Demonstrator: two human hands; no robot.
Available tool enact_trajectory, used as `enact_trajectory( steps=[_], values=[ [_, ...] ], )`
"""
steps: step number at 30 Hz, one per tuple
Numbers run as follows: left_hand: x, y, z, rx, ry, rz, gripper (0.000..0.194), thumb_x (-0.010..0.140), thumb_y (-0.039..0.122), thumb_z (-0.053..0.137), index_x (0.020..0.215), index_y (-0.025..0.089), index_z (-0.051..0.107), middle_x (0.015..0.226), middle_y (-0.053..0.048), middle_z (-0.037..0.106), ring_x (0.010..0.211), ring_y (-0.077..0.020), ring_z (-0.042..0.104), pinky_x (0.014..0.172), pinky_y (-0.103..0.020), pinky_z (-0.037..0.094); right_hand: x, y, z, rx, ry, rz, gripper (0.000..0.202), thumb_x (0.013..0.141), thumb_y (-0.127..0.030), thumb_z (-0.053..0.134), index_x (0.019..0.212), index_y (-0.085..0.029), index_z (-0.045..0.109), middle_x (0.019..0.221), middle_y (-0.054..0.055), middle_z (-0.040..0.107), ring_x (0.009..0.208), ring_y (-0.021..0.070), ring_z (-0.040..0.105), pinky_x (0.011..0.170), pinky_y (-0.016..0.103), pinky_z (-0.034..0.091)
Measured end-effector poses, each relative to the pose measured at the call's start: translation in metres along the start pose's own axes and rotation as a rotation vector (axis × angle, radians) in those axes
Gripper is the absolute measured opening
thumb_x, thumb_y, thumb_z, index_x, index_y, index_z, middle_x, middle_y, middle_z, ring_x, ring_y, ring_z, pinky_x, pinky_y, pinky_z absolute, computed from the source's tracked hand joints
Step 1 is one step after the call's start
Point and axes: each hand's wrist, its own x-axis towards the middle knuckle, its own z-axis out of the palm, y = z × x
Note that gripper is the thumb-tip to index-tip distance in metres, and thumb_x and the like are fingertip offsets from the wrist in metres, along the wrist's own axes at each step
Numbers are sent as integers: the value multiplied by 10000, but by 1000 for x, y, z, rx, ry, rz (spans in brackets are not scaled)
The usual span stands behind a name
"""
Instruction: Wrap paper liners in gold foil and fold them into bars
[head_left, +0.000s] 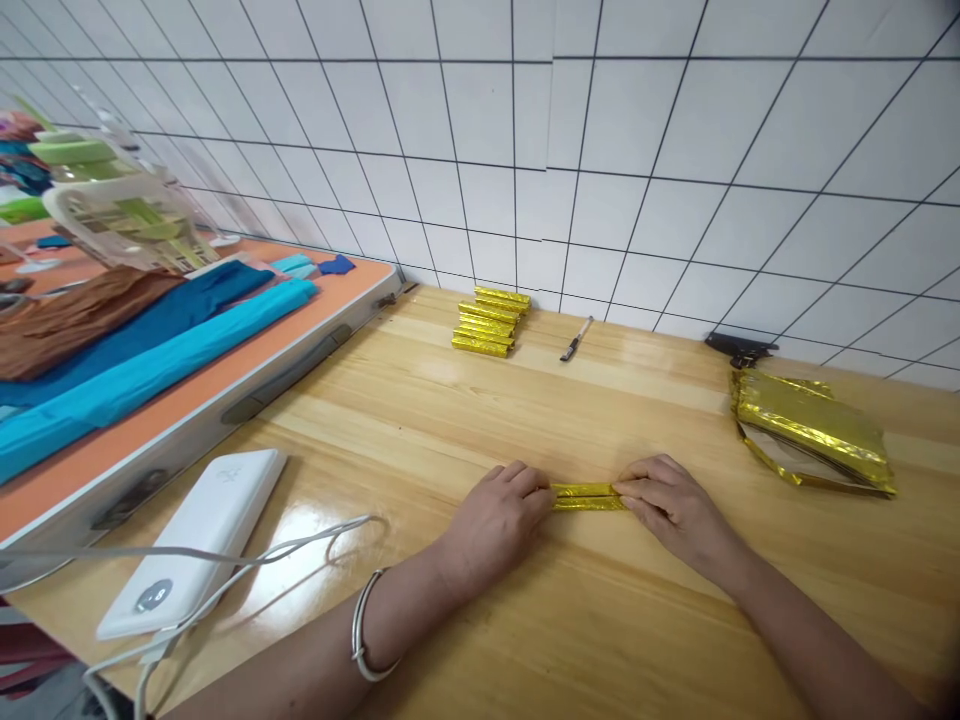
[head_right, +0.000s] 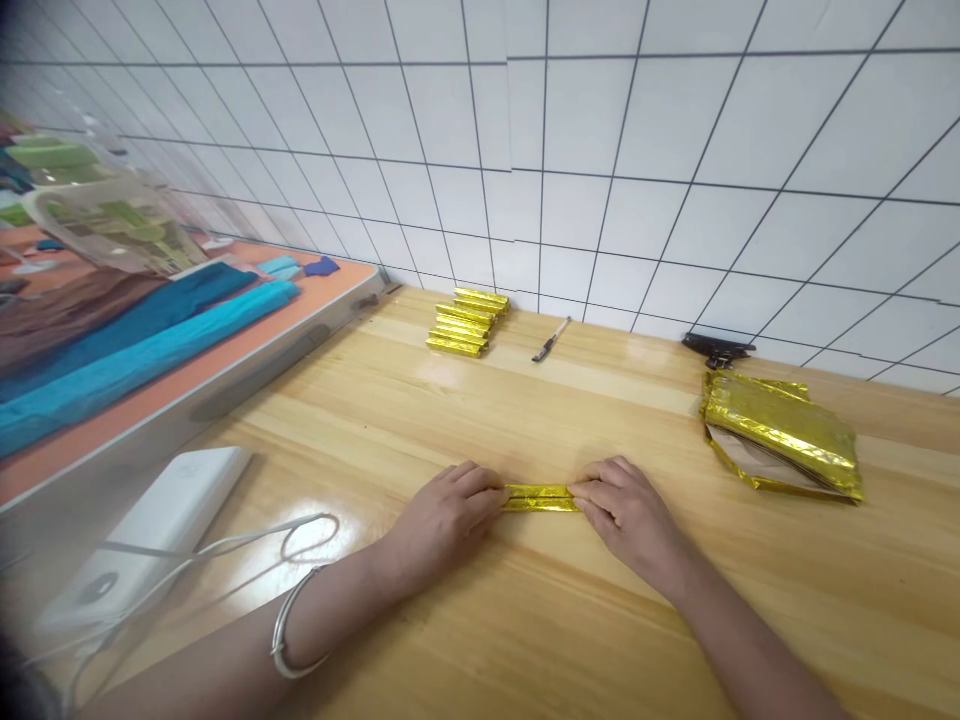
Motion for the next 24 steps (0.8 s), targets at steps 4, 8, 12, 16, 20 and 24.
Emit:
enact_trajectory(
  steps=[4,8,12,16,20,24],
  values=[
    [-1,-1,5,21,27,-26,206,897,163,396,1009,199,565,896,-45,567,834,-181,472,745,-311,395,2,3,5,31,27,40,163,844,-198,517,967,-238,616,928,54,612,884,190,521,777,365,442],
    [-2,3,0,88,-10,7,216,908,180,391,1056,203,546,894,-51,576,845,-187,476,743,-322,387,4,3,5,48,33,51,135,830,-193,535,925,-232,622,895,47,621,863,184,534,758,354,447],
    [-1,9,-7,167,-83,105,221,913,190,384,1073,157,532,948,-79,572,928,-209,473,805,-350,386,4,-3,-2,-7,27,7,156,844,-182,512,913,-233,643,891,49,629,852,178,540,737,344,455],
    [1,9,-10,189,-127,145,214,916,193,375,1051,146,534,980,-81,559,944,-210,469,808,-335,403,3,-15,-14,-165,-79,-92,227,844,-190,510,1031,-241,628,948,63,631,939,200,526,782,367,459],
    [3,9,-12,231,-154,171,200,914,180,373,1010,138,542,941,-83,553,895,-207,477,786,-328,421,1,-20,-16,-315,-117,-132,232,857,-214,500,1058,-204,615,966,78,620,1003,222,496,839,396,443],
    [5,14,-15,289,-182,199,179,903,150,374,965,126,541,864,-85,553,806,-208,479,720,-328,440,-1,-22,-10,-403,-127,-159,216,872,-154,461,1011,-179,625,917,78,621,961,217,498,827,393,440]
  ],
)
